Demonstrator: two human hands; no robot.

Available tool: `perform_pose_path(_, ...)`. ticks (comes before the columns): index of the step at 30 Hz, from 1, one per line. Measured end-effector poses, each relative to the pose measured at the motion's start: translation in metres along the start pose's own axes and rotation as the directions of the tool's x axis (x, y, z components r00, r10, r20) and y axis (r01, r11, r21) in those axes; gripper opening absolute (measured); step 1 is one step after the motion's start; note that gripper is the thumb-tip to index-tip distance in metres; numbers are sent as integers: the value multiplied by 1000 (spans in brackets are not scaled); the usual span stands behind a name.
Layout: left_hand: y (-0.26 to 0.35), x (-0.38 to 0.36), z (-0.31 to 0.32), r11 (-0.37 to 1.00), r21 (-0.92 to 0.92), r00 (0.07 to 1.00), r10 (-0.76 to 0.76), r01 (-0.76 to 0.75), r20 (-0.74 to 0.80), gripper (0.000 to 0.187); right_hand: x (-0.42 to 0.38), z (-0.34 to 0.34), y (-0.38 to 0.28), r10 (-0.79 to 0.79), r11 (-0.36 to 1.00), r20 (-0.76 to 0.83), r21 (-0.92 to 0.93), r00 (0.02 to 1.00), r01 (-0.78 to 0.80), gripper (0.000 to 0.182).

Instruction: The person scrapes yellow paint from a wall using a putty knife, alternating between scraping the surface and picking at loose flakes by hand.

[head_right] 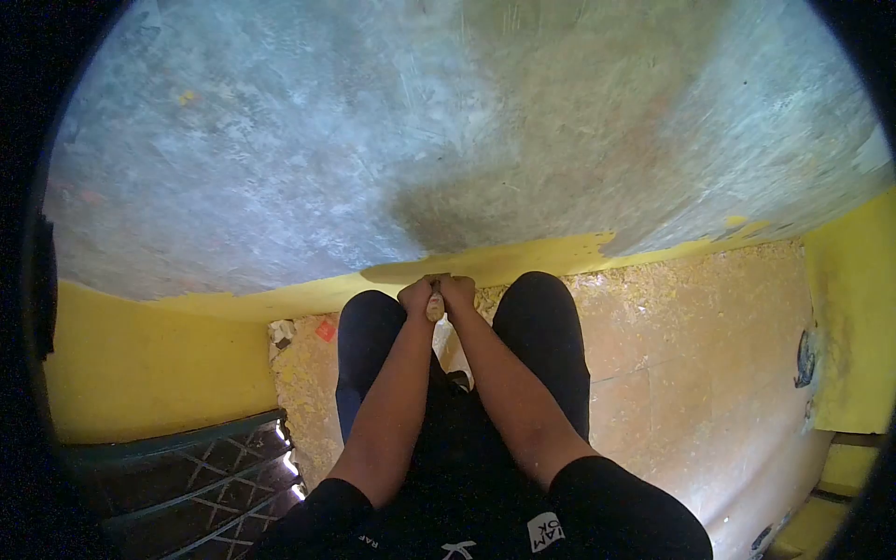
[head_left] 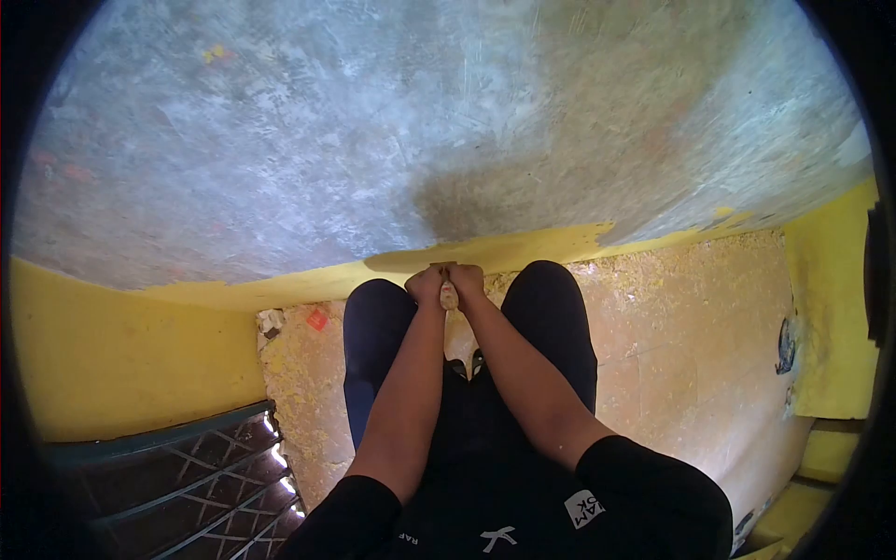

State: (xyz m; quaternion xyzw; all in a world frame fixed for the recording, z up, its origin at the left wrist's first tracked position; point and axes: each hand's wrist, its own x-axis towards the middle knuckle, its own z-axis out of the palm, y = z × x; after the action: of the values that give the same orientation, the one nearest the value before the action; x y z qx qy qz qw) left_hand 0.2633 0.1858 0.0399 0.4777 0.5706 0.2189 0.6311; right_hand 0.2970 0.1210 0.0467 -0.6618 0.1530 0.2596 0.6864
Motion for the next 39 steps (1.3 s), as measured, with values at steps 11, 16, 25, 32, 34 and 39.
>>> perform_pose_path(11,47,-48,-8,977,-100,977,198,-190,80,22,-51,-16,-59,-147,988,155,77,977,136,17)
perform_pose_path(16,47,-45,-6,972,-214,988,118,-95,97,21,-32,-13,-60,6,966,232,249,973,-65,12)
perform_pose_path(25,35,-19,0,958,-282,979,99,-46,178,18,-21,2,-63,49,924,125,370,991,-93,10)
perform_pose_path(32,-10,13,2,1000,0,996,-12,12,94,15,-17,2,-34,106,969,35,219,994,-112,7)
perform_pose_path(34,11,-13,-7,997,-35,984,75,-70,163,15,-30,-4,-44,41,972,97,225,994,-62,4)
perform_pose_path(39,40,-60,-15,968,-215,978,159,-128,135,18,-47,-12,-47,-72,982,126,183,989,49,16)
